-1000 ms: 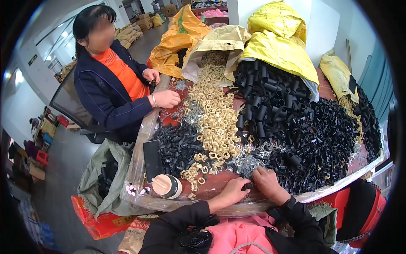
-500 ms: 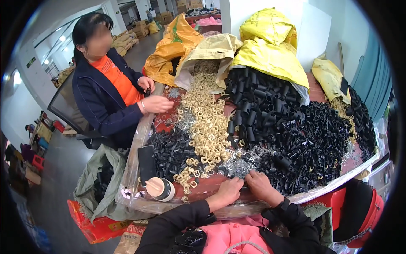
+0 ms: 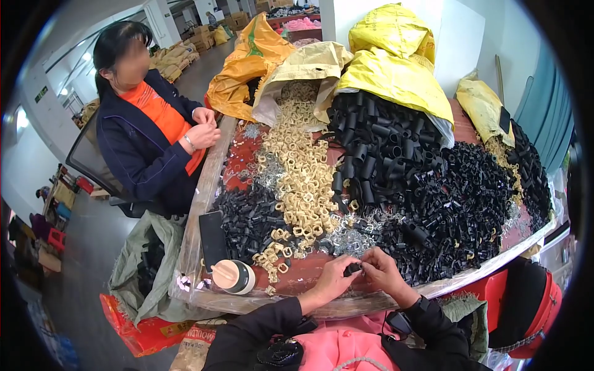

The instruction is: Assembling small black plastic components by inserting gold rings into them at a factory workbench.

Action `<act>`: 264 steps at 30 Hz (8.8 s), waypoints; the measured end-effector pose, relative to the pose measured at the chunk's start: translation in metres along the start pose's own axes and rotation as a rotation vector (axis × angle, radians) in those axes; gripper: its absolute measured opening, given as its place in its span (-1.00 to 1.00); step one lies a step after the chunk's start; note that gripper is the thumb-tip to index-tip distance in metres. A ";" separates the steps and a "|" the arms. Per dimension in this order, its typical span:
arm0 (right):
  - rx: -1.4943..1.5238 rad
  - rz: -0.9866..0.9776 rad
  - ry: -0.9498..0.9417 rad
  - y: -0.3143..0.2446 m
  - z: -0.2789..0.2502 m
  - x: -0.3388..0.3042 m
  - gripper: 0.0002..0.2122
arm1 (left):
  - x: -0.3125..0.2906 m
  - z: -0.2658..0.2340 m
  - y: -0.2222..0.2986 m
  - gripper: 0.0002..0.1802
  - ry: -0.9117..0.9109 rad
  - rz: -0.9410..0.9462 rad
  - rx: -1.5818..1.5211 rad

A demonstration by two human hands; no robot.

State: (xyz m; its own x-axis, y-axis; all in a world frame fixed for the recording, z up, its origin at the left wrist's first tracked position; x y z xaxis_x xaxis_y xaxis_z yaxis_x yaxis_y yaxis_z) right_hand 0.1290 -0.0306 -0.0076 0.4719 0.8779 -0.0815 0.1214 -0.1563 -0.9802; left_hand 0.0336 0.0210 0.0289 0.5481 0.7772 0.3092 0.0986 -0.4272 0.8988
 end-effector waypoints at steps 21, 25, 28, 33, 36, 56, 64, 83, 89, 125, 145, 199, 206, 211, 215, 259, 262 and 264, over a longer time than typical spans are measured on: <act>0.322 0.130 -0.177 -0.009 0.037 -0.033 -0.94 | -0.035 -0.023 -0.007 -0.86 0.034 -0.111 -0.139; 0.340 0.103 -0.163 -0.024 0.043 -0.038 -0.93 | -0.036 -0.030 -0.015 -0.82 0.054 -0.207 -0.168; 0.372 0.050 -0.132 -0.031 0.042 -0.045 -0.93 | -0.042 -0.031 -0.012 -0.80 0.080 -0.178 -0.184; 0.317 0.123 -0.084 -0.015 0.030 -0.048 -0.96 | -0.038 -0.028 -0.004 -0.77 0.051 -0.172 -0.157; 0.278 0.165 -0.095 -0.009 0.026 -0.058 -0.95 | -0.039 -0.022 -0.001 -0.78 0.031 -0.171 -0.129; 0.105 0.053 0.037 -0.007 -0.001 -0.064 -0.93 | -0.047 0.010 -0.005 -0.78 -0.123 -0.242 -0.282; 0.056 -0.025 0.113 -0.004 -0.007 -0.059 -0.93 | -0.060 0.030 -0.028 -0.72 -0.230 -0.761 -0.776; -0.534 -0.818 0.144 -0.080 0.017 -0.083 -0.85 | -0.098 0.039 -0.041 -0.69 -0.273 -1.009 -0.873; -0.506 -0.691 0.106 -0.064 0.016 -0.086 -0.86 | -0.110 0.034 -0.041 -0.70 -0.282 -1.056 -0.781; -0.870 -0.971 -0.112 -0.071 0.129 0.019 -0.87 | -0.091 -0.075 -0.068 -0.71 0.110 -1.012 -1.160; -0.688 -0.976 -0.038 -0.067 0.122 0.035 -0.87 | -0.078 -0.081 -0.067 -0.73 0.132 -0.883 -1.143; 0.071 0.039 -0.092 -0.018 0.057 -0.038 -0.85 | -0.089 -0.040 -0.046 -0.76 0.122 -0.855 -1.010; 0.292 0.210 -0.048 -0.022 0.052 -0.017 -0.88 | -0.072 -0.042 -0.045 -0.74 0.110 -0.911 -1.120; 0.469 0.249 -0.078 -0.025 0.056 -0.023 -0.90 | -0.074 -0.035 -0.046 -0.71 0.076 -0.935 -1.147; 0.345 0.099 -0.059 -0.029 0.053 -0.028 -0.90 | -0.080 -0.029 -0.044 -0.69 0.039 -0.965 -1.145; -0.181 -0.578 0.033 -0.071 0.052 -0.053 -0.92 | -0.093 -0.028 -0.039 -0.68 0.034 -1.025 -1.181; -0.257 -0.671 0.075 -0.080 0.053 -0.060 -0.92 | -0.097 -0.028 -0.037 -0.69 0.034 -1.028 -1.167; -0.322 -0.708 0.084 -0.086 0.055 -0.063 -0.90 | -0.097 -0.029 -0.035 -0.70 0.025 -1.026 -1.152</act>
State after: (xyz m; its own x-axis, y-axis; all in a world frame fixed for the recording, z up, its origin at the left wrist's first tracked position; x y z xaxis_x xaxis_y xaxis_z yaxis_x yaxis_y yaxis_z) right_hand 0.0405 -0.0477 0.0718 0.2504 0.7825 0.5701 0.6595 0.2933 -0.6921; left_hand -0.0476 -0.0259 -0.0240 0.6327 0.5164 -0.5771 -0.2679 0.8452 0.4625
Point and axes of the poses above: each hand's wrist, its own x-axis towards the middle knuckle, its own z-axis out of the palm, y = z × x, the point moved 9 cm from there along x, towards the middle knuckle, and after that the axes turned 15 degrees about y, right-handed, at the moved point
